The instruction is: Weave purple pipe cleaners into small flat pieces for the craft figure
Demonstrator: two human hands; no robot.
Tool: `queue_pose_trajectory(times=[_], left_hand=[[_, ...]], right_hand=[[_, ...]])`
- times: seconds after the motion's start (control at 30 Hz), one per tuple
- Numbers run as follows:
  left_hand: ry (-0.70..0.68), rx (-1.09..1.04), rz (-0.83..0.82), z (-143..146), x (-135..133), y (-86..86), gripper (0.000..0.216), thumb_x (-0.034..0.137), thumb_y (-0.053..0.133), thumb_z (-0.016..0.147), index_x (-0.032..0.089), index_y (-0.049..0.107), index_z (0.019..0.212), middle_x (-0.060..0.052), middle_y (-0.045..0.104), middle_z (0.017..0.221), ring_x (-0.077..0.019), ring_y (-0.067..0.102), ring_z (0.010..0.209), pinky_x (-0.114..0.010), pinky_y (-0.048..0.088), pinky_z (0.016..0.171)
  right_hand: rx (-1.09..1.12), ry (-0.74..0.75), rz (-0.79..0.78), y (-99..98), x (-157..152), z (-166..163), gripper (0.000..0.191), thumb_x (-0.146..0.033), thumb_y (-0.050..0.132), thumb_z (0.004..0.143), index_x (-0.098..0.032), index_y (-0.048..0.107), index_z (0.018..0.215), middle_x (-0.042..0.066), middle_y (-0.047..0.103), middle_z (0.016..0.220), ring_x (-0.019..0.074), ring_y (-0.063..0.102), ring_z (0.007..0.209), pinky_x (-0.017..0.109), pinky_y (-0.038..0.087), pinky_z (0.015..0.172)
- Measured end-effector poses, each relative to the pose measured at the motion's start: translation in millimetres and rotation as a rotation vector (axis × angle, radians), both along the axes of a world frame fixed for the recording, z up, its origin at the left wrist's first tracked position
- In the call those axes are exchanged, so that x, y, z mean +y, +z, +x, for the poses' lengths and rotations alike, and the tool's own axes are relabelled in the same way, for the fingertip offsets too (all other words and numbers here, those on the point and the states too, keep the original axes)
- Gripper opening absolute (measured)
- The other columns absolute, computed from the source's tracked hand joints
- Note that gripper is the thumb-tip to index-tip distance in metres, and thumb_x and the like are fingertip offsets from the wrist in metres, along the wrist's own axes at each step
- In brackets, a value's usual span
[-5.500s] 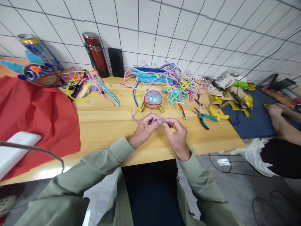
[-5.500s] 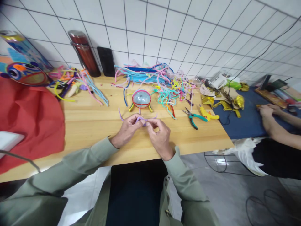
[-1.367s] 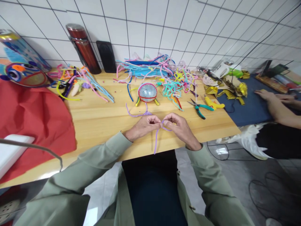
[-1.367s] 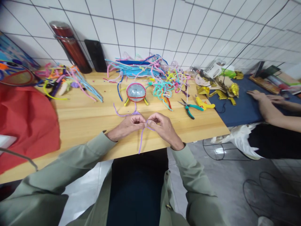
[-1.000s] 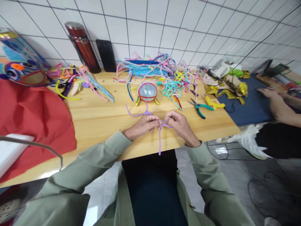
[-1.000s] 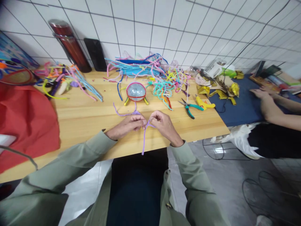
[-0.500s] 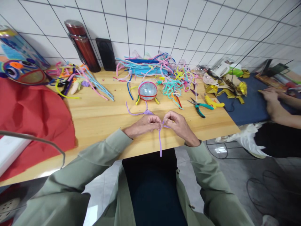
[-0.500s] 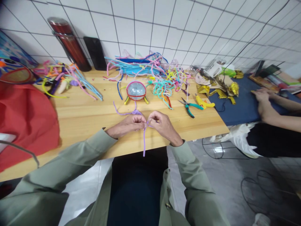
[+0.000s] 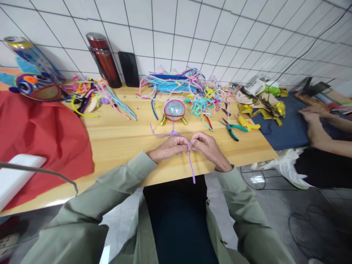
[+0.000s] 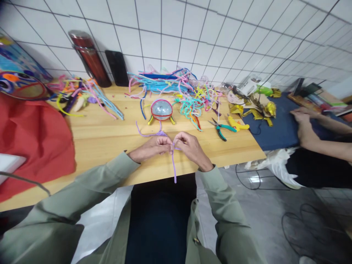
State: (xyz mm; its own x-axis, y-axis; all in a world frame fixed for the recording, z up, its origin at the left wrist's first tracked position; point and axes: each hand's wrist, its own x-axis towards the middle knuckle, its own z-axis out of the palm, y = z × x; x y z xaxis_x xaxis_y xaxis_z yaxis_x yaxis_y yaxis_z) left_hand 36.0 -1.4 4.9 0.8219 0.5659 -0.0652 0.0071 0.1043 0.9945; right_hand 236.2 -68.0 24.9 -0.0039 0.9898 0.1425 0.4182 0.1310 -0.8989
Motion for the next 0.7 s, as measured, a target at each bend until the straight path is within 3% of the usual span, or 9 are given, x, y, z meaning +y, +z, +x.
queue_pose_trajectory(times=[0.17, 0.27, 0.37, 0.47, 0.57, 0.7], left_hand=[[0.13, -0.047, -0.06, 0, -1, 1.7, 0.023, 0.037, 0.074, 0.084, 0.016, 0.069, 0.077, -0.002, 0.071, 0.075, -0.0086, 0.045, 0.059, -0.024, 0.031, 0.055], [0.194, -0.095, -0.112, 0, 0, -0.2, 0.02, 0.035, 0.075, 0.08, 0.016, 0.069, 0.077, -0.002, 0.071, 0.074, -0.0077, 0.043, 0.056, -0.024, 0.029, 0.054], [0.227, -0.111, -0.141, 1, 0, -2.8, 0.02, 0.034, 0.076, 0.077, 0.015, 0.069, 0.077, -0.002, 0.07, 0.071, -0.0072, 0.042, 0.054, -0.024, 0.029, 0.053], [0.231, -0.097, -0.153, 3, 0, -4.9, 0.022, 0.036, 0.077, 0.076, 0.015, 0.07, 0.076, -0.002, 0.072, 0.071, -0.007, 0.041, 0.053, -0.024, 0.029, 0.052], [0.228, -0.101, -0.172, 4, -1, -7.0, 0.024, 0.037, 0.079, 0.076, 0.015, 0.07, 0.077, -0.002, 0.072, 0.07, -0.007, 0.042, 0.053, -0.024, 0.029, 0.052], [0.238, -0.118, -0.186, 5, -2, -10.2, 0.024, 0.037, 0.081, 0.075, 0.015, 0.071, 0.078, -0.001, 0.07, 0.068, -0.0072, 0.043, 0.054, -0.024, 0.029, 0.052]], right_hand=[[0.118, -0.299, 0.238, -19.4, -1, 13, 0.017, -0.04, 0.064, 0.096, -0.024, 0.067, 0.094, -0.001, 0.066, 0.082, 0.0174, 0.063, 0.076, 0.033, 0.054, 0.075], [-0.041, -0.428, 0.439, -36.2, -9, 19, 0.012, -0.033, 0.065, 0.097, -0.025, 0.068, 0.104, 0.003, 0.07, 0.092, 0.0199, 0.068, 0.083, 0.037, 0.058, 0.079], [-0.391, -0.366, 0.672, -45.3, -20, 19, 0.017, -0.023, 0.068, 0.094, -0.027, 0.068, 0.11, 0.008, 0.072, 0.107, 0.025, 0.071, 0.1, 0.044, 0.062, 0.086], [-0.654, -0.266, 0.795, -46.3, -27, 11, 0.025, -0.019, 0.074, 0.091, -0.029, 0.07, 0.114, 0.011, 0.07, 0.125, 0.0298, 0.07, 0.117, 0.052, 0.062, 0.096], [-0.742, -0.2, 0.833, -44.7, -29, 3, 0.021, -0.022, 0.077, 0.092, -0.032, 0.072, 0.11, 0.009, 0.068, 0.136, 0.0323, 0.066, 0.129, 0.057, 0.057, 0.107], [-0.705, -0.14, 0.763, -45.6, -29, -2, 0.015, -0.024, 0.077, 0.095, -0.035, 0.074, 0.105, 0.006, 0.07, 0.14, 0.0324, 0.064, 0.134, 0.059, 0.051, 0.114]])
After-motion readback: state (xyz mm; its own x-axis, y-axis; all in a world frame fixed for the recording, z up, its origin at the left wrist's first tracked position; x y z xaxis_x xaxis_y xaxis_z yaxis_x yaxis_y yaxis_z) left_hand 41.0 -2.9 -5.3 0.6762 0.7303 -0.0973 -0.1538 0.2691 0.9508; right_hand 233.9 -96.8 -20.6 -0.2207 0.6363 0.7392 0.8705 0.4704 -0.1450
